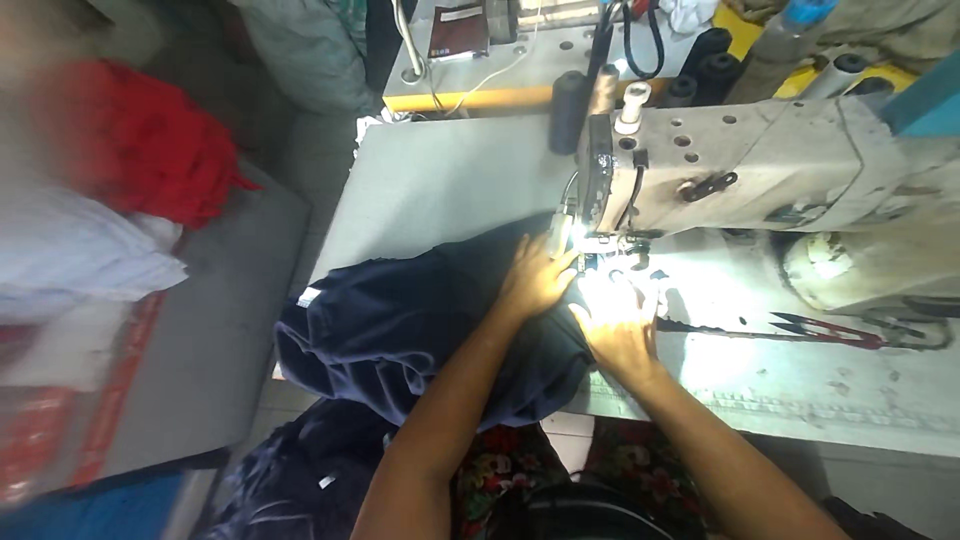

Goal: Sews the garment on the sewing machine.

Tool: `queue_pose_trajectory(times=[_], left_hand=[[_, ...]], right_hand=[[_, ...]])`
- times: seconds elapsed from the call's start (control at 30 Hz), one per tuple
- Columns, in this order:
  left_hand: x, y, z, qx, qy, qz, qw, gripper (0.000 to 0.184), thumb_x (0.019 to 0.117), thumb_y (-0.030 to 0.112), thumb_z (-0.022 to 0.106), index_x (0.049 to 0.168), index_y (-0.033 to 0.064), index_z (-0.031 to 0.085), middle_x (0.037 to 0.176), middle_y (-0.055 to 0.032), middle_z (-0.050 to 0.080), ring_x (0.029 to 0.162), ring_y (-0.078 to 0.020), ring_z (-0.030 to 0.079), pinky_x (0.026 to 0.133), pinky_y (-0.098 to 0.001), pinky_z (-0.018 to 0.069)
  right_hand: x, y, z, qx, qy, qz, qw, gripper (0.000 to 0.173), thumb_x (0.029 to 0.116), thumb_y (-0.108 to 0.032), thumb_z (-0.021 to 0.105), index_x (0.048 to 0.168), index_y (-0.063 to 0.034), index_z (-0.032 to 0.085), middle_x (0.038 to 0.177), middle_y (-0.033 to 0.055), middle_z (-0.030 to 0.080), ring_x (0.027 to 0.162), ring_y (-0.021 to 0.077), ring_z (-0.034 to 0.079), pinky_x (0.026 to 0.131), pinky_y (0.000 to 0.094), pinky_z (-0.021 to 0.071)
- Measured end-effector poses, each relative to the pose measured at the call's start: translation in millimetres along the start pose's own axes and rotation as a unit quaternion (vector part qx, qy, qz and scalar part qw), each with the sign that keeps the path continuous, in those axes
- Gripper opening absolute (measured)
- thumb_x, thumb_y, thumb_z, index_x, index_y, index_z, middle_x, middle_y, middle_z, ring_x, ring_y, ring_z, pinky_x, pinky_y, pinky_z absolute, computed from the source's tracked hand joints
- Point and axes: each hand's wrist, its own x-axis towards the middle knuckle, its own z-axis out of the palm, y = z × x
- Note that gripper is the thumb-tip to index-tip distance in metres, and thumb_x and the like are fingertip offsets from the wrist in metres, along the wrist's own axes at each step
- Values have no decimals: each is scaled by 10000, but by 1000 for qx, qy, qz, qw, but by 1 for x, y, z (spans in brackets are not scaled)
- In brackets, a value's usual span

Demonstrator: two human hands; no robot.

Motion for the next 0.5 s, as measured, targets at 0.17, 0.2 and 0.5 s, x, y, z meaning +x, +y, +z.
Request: queue_pose_trajectory(times=[0.17, 0.2, 0.5], left_hand=[[2, 2, -4, -20, -18, -6, 1000, 410, 1082, 296, 466, 1442, 163, 608, 1551, -234, 462, 1514, -401, 317, 1247, -592, 116], [2, 1, -4, -28, -17, -5, 999, 406, 1079, 287, 475, 1439, 156, 611, 1551, -230, 463, 1514, -399, 318, 1247, -591, 114], [0, 1, -6, -32, -10, 8, 999, 406, 1072, 272, 482, 1416, 115, 629, 1521, -282, 474, 1495, -436, 340, 1238, -611, 131]], right_hand=[[0, 0, -1, -8, 4, -3, 1000, 440, 1043, -342, 519, 1327, -47, 679, 1422, 134, 630, 1343, 425, 549, 1072, 769, 279], [0, 0, -1, -8, 0, -5, 1000, 447, 1046, -345, 513, 1334, -44, 672, 1427, 143, 624, 1347, 433, 542, 1072, 777, 271], [0, -3, -2, 9, -20, 18, 1000, 444, 1039, -339, 531, 1349, -53, 667, 1442, 133, 615, 1370, 432, 521, 1078, 791, 241]])
